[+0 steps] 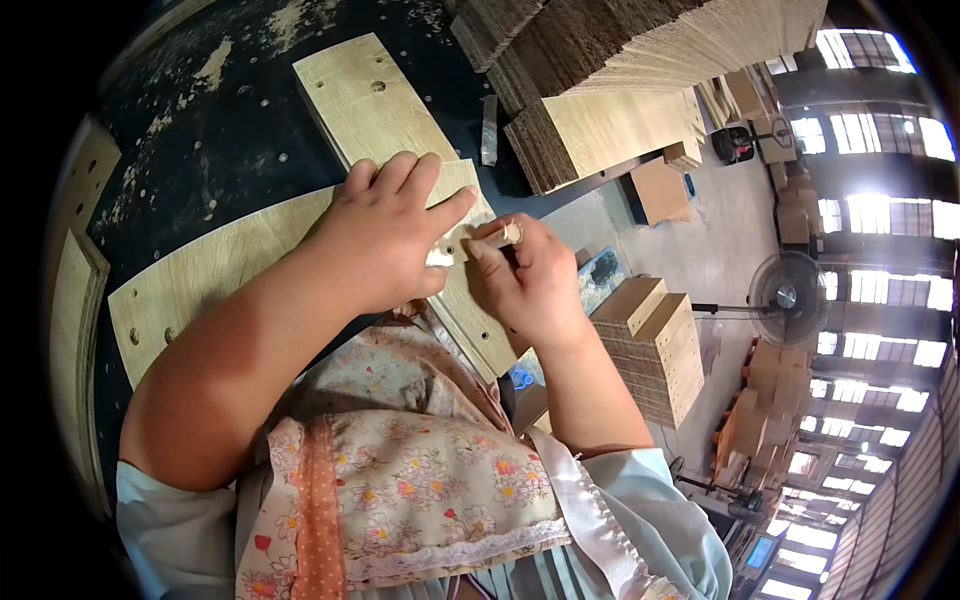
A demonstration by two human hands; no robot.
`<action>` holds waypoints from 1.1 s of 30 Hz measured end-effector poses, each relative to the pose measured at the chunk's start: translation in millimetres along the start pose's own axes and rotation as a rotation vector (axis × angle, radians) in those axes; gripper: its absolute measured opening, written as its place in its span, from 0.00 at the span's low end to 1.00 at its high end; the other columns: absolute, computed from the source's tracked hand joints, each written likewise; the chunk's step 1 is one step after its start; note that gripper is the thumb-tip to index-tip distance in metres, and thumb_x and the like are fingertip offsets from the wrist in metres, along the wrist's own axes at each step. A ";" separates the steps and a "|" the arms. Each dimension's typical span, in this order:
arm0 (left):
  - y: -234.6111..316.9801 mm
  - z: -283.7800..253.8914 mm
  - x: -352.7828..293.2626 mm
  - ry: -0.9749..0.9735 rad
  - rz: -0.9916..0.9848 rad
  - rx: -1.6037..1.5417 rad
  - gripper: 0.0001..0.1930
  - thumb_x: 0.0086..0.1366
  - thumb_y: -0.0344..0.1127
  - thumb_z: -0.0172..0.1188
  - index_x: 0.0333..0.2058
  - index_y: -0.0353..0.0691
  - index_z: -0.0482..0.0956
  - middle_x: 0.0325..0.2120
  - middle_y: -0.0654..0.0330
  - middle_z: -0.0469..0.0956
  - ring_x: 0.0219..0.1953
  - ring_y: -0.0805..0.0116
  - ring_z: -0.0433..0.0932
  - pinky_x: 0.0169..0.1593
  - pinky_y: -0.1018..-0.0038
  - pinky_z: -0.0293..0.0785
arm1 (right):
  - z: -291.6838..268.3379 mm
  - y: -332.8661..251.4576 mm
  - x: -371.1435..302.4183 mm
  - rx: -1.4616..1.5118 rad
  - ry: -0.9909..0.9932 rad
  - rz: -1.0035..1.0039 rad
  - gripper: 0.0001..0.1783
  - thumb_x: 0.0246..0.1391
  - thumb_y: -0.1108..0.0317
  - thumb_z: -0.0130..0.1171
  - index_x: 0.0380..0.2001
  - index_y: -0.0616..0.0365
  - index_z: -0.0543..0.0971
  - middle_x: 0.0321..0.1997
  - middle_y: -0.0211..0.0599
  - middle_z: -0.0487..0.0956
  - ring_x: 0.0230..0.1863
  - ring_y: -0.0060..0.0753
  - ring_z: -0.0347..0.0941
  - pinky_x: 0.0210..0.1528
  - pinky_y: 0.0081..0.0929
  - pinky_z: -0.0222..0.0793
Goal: The person uses a sanding block to smooth the edges of small, pre-drilled wooden pieces. They handle the pieces one by one, sanding the edges and corners, then stacking the finished pieces on the table.
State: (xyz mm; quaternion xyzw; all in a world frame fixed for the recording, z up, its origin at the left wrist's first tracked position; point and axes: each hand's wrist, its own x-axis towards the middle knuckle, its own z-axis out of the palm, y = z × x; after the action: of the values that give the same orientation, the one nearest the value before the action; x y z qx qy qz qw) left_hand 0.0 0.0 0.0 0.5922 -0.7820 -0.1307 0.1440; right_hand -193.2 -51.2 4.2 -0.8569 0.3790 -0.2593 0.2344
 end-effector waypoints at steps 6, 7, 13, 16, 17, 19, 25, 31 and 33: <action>-5.7 -1.0 0.5 0.098 0.038 0.083 0.41 0.46 0.45 0.68 0.61 0.49 0.67 0.60 0.46 0.59 0.62 0.49 0.56 0.60 0.56 0.54 | -1.5 -6.4 4.6 -0.044 0.157 -0.173 0.09 0.49 0.70 0.63 0.31 0.59 0.74 0.26 0.45 0.75 0.27 0.54 0.72 0.30 0.40 0.69; -13.9 -5.0 4.0 0.117 0.056 0.081 0.41 0.46 0.44 0.68 0.61 0.49 0.67 0.60 0.46 0.59 0.62 0.49 0.56 0.59 0.56 0.54 | 6.8 -9.1 10.7 -0.010 0.149 -0.235 0.08 0.49 0.71 0.63 0.32 0.59 0.74 0.26 0.45 0.75 0.28 0.53 0.73 0.30 0.40 0.70; 0.0 9.6 -2.1 0.098 0.019 0.010 0.40 0.46 0.44 0.68 0.61 0.49 0.67 0.59 0.46 0.59 0.62 0.49 0.56 0.59 0.57 0.54 | -6.2 8.4 -1.4 -0.235 0.058 -0.144 0.10 0.46 0.74 0.62 0.33 0.59 0.73 0.26 0.45 0.74 0.28 0.52 0.73 0.29 0.42 0.69; 3.1 7.8 -4.1 0.105 0.027 0.011 0.40 0.46 0.44 0.68 0.61 0.50 0.67 0.60 0.46 0.59 0.62 0.49 0.56 0.60 0.56 0.53 | -6.9 -10.9 -11.0 -0.138 0.062 -0.256 0.11 0.44 0.75 0.61 0.33 0.59 0.73 0.26 0.44 0.73 0.29 0.52 0.72 0.29 0.42 0.69; 1.7 9.8 -5.7 0.124 0.030 0.020 0.40 0.46 0.44 0.68 0.62 0.50 0.67 0.60 0.46 0.59 0.62 0.49 0.56 0.60 0.56 0.53 | 3.6 0.3 -12.4 -0.079 0.042 -0.250 0.12 0.42 0.76 0.61 0.33 0.59 0.73 0.27 0.45 0.73 0.30 0.51 0.72 0.29 0.42 0.69; 4.7 10.4 -6.4 0.100 0.037 0.013 0.40 0.46 0.44 0.68 0.61 0.50 0.67 0.60 0.46 0.59 0.62 0.50 0.56 0.60 0.56 0.53 | -0.9 4.5 -15.4 -0.104 0.001 -0.117 0.12 0.42 0.76 0.61 0.33 0.59 0.73 0.27 0.45 0.73 0.31 0.51 0.72 0.30 0.42 0.69; 6.1 9.1 -5.8 0.080 0.018 0.023 0.40 0.47 0.45 0.68 0.62 0.50 0.67 0.60 0.46 0.59 0.62 0.50 0.56 0.59 0.56 0.54 | -9.5 -13.2 -11.8 -0.155 0.063 -0.221 0.11 0.43 0.74 0.61 0.33 0.59 0.73 0.27 0.45 0.73 0.31 0.51 0.73 0.30 0.41 0.70; 3.9 4.7 0.0 0.034 -0.003 0.014 0.41 0.48 0.47 0.68 0.63 0.51 0.65 0.61 0.46 0.58 0.63 0.50 0.56 0.60 0.56 0.53 | -9.2 11.6 -4.0 -0.360 0.092 -0.073 0.11 0.46 0.72 0.63 0.34 0.60 0.74 0.29 0.46 0.75 0.29 0.52 0.74 0.30 0.43 0.70; 4.9 7.4 -6.6 0.021 -0.014 0.043 0.41 0.48 0.47 0.69 0.63 0.51 0.65 0.61 0.46 0.58 0.63 0.49 0.56 0.60 0.56 0.53 | -12.2 2.2 -13.1 -0.273 0.116 -0.025 0.11 0.46 0.73 0.63 0.34 0.60 0.74 0.28 0.46 0.75 0.29 0.52 0.74 0.30 0.43 0.70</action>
State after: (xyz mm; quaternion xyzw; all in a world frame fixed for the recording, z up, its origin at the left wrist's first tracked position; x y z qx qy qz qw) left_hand -5.4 7.9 -5.5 0.6018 -0.7790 -0.1085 0.1387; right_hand -209.5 -45.0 8.6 -0.8690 0.4129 -0.2575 0.0901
